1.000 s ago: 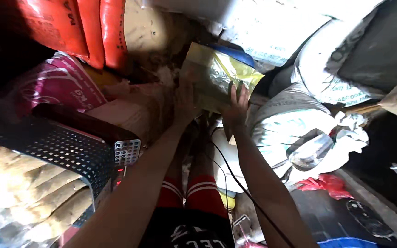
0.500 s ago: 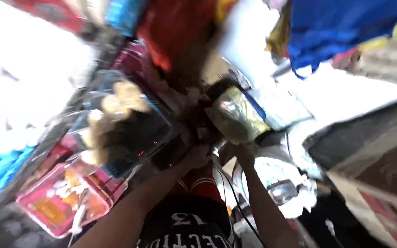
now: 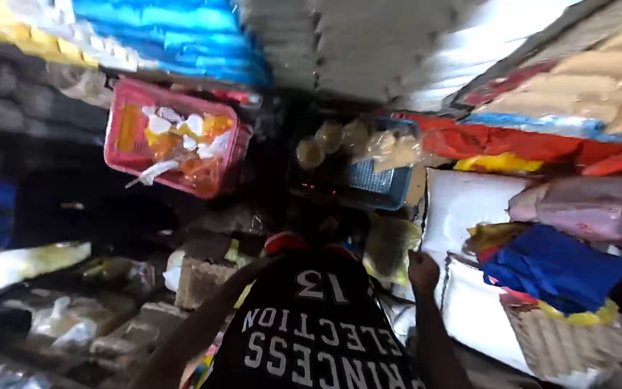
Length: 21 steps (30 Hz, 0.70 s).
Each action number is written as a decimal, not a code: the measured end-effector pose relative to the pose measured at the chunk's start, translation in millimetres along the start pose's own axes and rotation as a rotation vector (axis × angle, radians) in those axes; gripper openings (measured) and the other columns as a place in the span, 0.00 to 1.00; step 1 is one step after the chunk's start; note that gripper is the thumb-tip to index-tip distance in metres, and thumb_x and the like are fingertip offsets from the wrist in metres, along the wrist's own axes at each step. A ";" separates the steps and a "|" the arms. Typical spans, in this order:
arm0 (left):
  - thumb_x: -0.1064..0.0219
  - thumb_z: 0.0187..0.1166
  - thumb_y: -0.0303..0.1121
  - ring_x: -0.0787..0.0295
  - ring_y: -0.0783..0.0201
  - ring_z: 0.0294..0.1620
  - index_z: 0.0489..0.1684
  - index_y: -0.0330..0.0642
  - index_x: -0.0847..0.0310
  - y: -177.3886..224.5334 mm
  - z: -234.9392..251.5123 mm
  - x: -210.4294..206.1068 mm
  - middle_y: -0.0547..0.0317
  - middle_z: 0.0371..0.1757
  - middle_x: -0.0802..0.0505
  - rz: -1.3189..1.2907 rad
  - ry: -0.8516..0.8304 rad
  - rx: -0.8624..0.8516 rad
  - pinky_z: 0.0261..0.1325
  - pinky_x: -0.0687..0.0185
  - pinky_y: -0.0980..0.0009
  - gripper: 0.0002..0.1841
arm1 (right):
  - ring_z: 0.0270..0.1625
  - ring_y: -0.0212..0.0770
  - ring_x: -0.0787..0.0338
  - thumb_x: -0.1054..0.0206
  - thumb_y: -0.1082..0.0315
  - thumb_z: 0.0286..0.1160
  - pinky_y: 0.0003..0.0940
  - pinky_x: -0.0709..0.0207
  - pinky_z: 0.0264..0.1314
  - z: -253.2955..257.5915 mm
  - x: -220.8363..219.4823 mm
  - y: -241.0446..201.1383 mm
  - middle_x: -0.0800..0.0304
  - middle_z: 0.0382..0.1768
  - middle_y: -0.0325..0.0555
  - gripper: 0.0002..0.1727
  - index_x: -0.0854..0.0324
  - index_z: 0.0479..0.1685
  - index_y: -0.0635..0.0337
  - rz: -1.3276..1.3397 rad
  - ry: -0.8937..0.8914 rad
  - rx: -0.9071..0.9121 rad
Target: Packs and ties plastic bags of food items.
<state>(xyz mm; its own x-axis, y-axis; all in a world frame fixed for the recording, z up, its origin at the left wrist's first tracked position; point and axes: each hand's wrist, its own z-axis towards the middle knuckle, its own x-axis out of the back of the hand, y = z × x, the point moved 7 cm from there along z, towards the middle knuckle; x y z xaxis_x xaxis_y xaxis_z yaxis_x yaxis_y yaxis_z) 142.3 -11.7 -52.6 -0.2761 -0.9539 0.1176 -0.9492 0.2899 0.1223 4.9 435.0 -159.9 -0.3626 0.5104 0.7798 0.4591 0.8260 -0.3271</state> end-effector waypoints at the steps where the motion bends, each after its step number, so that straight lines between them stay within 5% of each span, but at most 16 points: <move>1: 0.48 0.92 0.49 0.21 0.45 0.77 0.83 0.34 0.33 -17.7 43.4 7.7 0.35 0.77 0.20 0.073 -0.106 -0.317 0.78 0.25 0.47 0.30 | 0.59 0.62 0.10 0.41 0.55 0.88 0.63 0.20 0.67 9.7 17.2 -33.4 0.10 0.55 0.65 0.23 0.16 0.65 0.65 -0.003 -0.002 0.083; 3: 0.40 0.86 0.57 0.15 0.53 0.70 0.75 0.42 0.21 -12.5 71.5 22.1 0.45 0.69 0.12 -0.003 -0.136 -0.496 0.75 0.22 0.47 0.31 | 0.65 0.54 0.10 0.37 0.57 0.85 0.55 0.20 0.72 20.0 30.6 -95.2 0.10 0.63 0.59 0.24 0.19 0.73 0.61 0.009 -0.132 0.228; 5: 0.38 0.86 0.51 0.12 0.58 0.64 0.73 0.46 0.18 31.5 64.1 51.4 0.51 0.65 0.09 -0.167 -0.067 -0.592 0.72 0.19 0.52 0.25 | 0.74 0.52 0.15 0.35 0.52 0.85 0.55 0.25 0.80 20.5 21.6 -150.2 0.15 0.72 0.57 0.30 0.26 0.81 0.58 -0.034 -0.406 0.300; 11: 0.36 0.85 0.50 0.12 0.58 0.67 0.76 0.49 0.20 170.4 55.3 141.6 0.52 0.70 0.12 -0.378 0.404 -0.878 0.70 0.16 0.54 0.25 | 0.66 0.48 0.10 0.35 0.45 0.83 0.58 0.21 0.74 -37.1 -60.3 -232.4 0.10 0.66 0.50 0.28 0.21 0.77 0.48 -0.381 -0.893 0.540; 13: 0.33 0.79 0.59 0.17 0.50 0.72 0.80 0.55 0.22 206.1 57.2 155.4 0.45 0.75 0.17 -0.321 0.483 -0.882 0.73 0.19 0.48 0.32 | 0.66 0.48 0.10 0.35 0.45 0.82 0.56 0.21 0.74 -53.1 -75.0 -250.9 0.11 0.67 0.51 0.31 0.23 0.80 0.49 -0.414 -0.949 0.601; 17: 0.30 0.58 0.78 0.16 0.42 0.68 0.84 0.67 0.28 244.8 58.1 158.7 0.40 0.84 0.28 -0.087 0.576 -0.713 0.58 0.13 0.37 0.48 | 0.67 0.45 0.10 0.38 0.45 0.84 0.52 0.19 0.74 -59.7 -114.5 -255.3 0.12 0.69 0.48 0.31 0.26 0.83 0.49 -0.482 -1.054 0.717; 21: 0.37 0.76 0.64 0.10 0.48 0.61 0.65 0.64 0.13 263.1 62.7 144.9 0.55 0.65 0.09 0.078 0.652 -0.610 0.54 0.15 0.35 0.26 | 0.69 0.45 0.12 0.40 0.44 0.84 0.53 0.22 0.77 -54.4 -131.1 -252.8 0.12 0.69 0.48 0.31 0.25 0.82 0.48 -0.621 -1.104 0.858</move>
<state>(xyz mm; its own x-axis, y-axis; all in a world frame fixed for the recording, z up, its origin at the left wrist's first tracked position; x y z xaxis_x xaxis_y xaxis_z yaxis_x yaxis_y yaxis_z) -156.9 -78.6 -65.2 -0.0196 -0.7497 0.6615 -0.6346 0.5206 0.5712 -19.5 146.3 -150.4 -0.8962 -0.3603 0.2587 -0.4406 0.6563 -0.6125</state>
